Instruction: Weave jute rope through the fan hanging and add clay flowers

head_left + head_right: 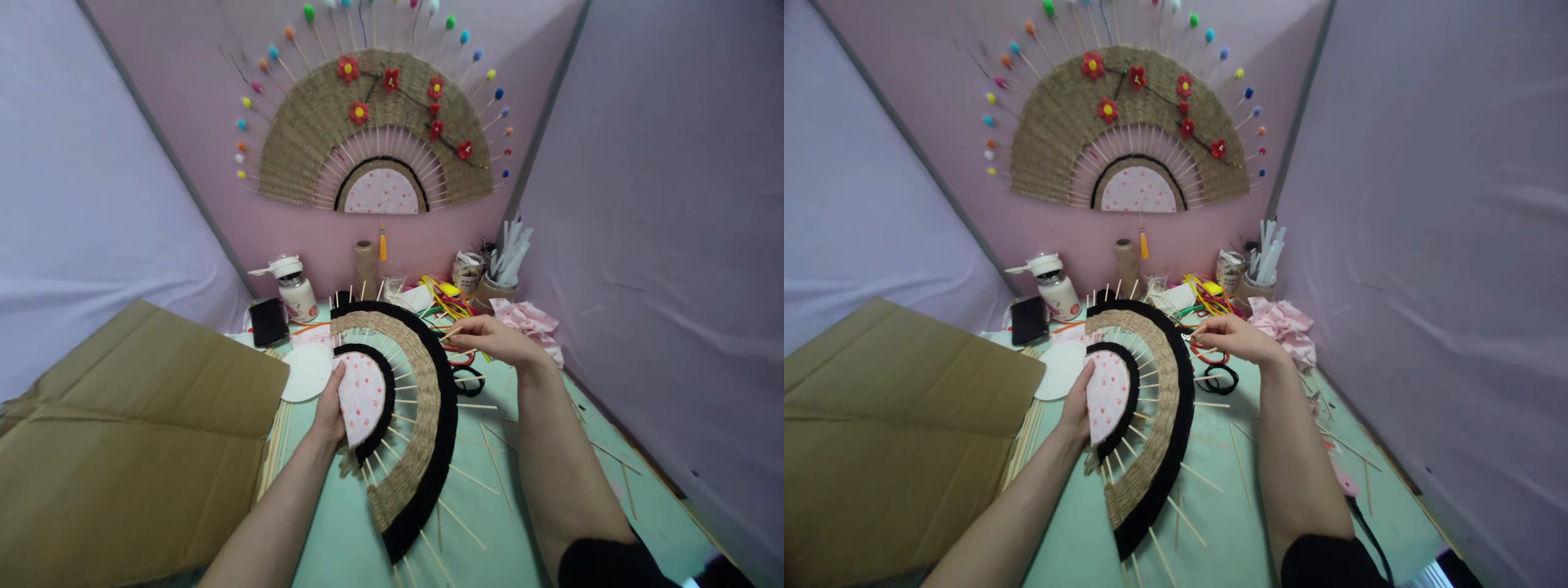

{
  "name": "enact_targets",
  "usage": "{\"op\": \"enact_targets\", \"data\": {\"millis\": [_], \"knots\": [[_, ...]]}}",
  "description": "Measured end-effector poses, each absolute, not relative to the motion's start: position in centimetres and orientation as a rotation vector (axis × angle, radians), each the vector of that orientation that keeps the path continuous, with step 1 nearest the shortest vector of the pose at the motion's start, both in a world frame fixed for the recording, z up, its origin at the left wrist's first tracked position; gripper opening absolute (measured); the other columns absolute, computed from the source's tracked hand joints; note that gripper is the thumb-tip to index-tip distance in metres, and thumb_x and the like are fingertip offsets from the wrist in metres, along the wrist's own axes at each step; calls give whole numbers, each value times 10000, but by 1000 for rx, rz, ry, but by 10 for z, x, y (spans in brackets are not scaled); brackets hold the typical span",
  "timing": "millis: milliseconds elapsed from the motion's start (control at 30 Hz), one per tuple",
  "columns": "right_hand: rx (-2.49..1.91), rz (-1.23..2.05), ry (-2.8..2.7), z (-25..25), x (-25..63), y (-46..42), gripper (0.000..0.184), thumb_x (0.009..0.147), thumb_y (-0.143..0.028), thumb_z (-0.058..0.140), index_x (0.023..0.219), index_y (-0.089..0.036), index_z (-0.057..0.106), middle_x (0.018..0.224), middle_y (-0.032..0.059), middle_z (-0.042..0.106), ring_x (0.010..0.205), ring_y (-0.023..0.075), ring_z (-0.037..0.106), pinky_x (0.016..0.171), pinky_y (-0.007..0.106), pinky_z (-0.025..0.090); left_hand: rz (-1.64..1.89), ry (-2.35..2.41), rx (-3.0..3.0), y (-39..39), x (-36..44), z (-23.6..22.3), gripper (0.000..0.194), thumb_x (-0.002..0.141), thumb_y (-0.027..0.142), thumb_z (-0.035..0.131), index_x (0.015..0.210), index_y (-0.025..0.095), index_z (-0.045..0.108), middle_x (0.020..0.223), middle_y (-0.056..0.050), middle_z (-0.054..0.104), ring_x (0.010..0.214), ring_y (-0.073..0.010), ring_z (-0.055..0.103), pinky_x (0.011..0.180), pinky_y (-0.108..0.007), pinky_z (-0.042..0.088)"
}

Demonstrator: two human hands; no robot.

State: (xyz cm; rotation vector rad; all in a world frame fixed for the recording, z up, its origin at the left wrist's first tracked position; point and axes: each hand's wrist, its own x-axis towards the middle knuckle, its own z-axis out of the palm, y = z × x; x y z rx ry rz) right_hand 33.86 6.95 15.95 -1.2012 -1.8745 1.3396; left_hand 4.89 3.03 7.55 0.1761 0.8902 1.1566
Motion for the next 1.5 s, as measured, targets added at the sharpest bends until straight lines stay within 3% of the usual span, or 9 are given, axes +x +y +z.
{"op": "enact_targets", "data": {"millis": [200, 633, 867, 1267, 1500], "knots": [[-1183, 1402, -1922, 156, 328, 73, 331, 726, -459, 649, 841, -150, 688, 821, 30, 645, 736, 135, 548, 694, 279, 415, 1201, 867, 196, 32, 48, 71, 488, 870, 310, 530, 1301, 86, 478, 1025, -152, 709, 899, -263, 690, 891, -397, 515], [-1167, 1394, -1880, 161, 343, 68, 307, 736, -466, 643, 815, -169, 641, 803, 17, 624, 698, 128, 542, 631, 259, 413, 1253, 862, 209, 34, 48, 68, 410, 872, 300, 532, 1215, 76, 542, 963, -138, 725, 934, -264, 680, 893, -394, 520], [-1256, 1184, -1860, 160, 358, 66, 363, 756, -495, 619, 910, -169, 659, 782, 20, 604, 697, 137, 510, 626, 259, 384, 1305, 864, 254, 36, 46, 61, 357, 845, 265, 573, 1165, 107, 575, 946, -121, 730, 930, -263, 682, 900, -392, 518], [-1271, 984, -1811, 171, 360, 58, 393, 777, -544, 573, 806, -155, 619, 693, 7, 531, 620, 119, 432, 547, 254, 312, 1383, 878, 245, 40, 46, 58, 333, 848, 252, 570, 1148, 107, 585, 952, -124, 727, 943, -255, 678, 917, -398, 506], [-1316, 1194, -2014, 171, 357, 58, 368, 792, -525, 564, 780, -160, 610, 664, -8, 527, 579, 102, 422, 515, 238, 301, 1362, 881, 222, 39, 46, 58, 325, 862, 278, 552, 1136, 107, 593, 985, -124, 722, 952, -248, 675, 929, -393, 500]]}}
